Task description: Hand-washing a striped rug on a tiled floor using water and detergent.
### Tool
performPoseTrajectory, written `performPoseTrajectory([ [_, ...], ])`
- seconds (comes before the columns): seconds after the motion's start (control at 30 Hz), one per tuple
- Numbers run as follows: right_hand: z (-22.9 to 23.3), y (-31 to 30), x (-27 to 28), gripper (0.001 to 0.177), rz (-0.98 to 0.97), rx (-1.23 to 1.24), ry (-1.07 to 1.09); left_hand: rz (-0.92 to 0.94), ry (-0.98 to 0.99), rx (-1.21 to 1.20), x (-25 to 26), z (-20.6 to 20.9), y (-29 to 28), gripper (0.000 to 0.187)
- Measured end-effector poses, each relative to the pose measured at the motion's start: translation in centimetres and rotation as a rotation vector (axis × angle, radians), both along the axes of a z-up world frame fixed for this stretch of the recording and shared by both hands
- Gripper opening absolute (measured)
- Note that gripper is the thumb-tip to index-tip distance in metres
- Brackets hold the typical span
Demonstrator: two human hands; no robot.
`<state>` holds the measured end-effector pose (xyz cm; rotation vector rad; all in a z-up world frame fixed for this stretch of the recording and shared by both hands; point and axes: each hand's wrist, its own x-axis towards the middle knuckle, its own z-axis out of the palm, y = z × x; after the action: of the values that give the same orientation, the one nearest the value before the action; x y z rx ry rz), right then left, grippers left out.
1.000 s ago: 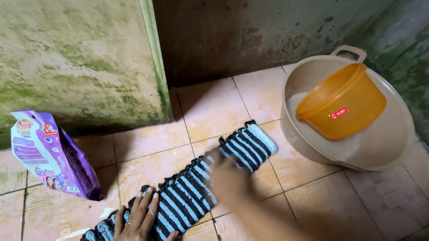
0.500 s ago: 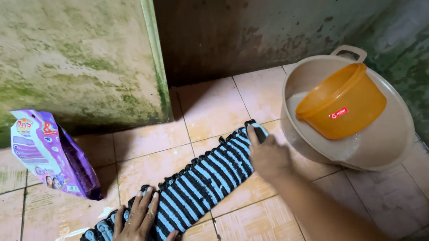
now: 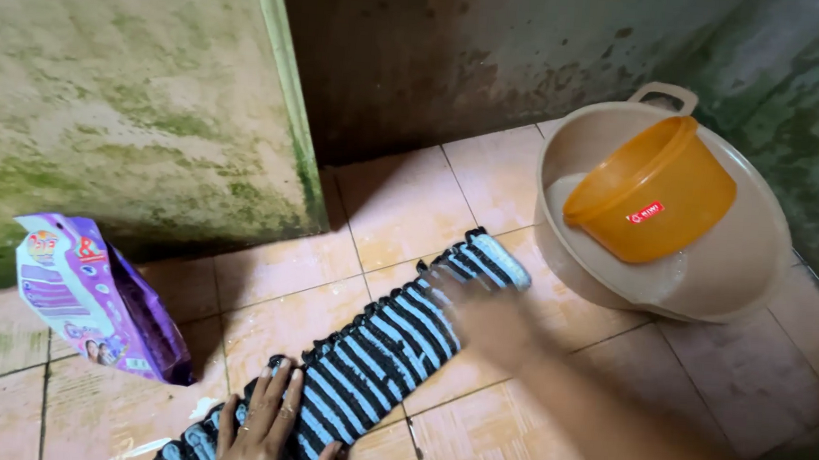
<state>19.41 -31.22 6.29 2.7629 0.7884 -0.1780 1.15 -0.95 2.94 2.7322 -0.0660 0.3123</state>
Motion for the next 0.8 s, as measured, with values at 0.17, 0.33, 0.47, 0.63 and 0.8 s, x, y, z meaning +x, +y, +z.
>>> performPoseTrajectory([
  [0.17, 2.0, -2.6, 2.7, 0.055, -0.567, 0.182, 0.041, 0.015, 0.043, 0.0, -0.4, -0.5, 0.1, 0.117],
  [0.33, -2.0, 6.6, -7.0, 0.05, -0.321, 0.14, 0.095, 0.013, 0.072, 0.0, 0.0, -0.7, 0.3, 0.117],
  [0.47, -0.1, 8.3, -10.9, 0.076, 0.136, 0.19, -0.06, -0.009, -0.043, -0.008, -0.4, -1.8, 0.4, 0.117],
  [0.63, 2.9, 0.1, -2.0, 0.066, 0.246, -0.119, 0.119, -0.001, -0.02, 0.005, -0.4, -1.2, 0.1, 0.117],
  [0.8, 3.6, -2.9, 2.3, 0.059, -0.489, 0.293, 0.049, 0.027, -0.029, -0.008, -0.2, -2.3, 0.3, 0.115],
])
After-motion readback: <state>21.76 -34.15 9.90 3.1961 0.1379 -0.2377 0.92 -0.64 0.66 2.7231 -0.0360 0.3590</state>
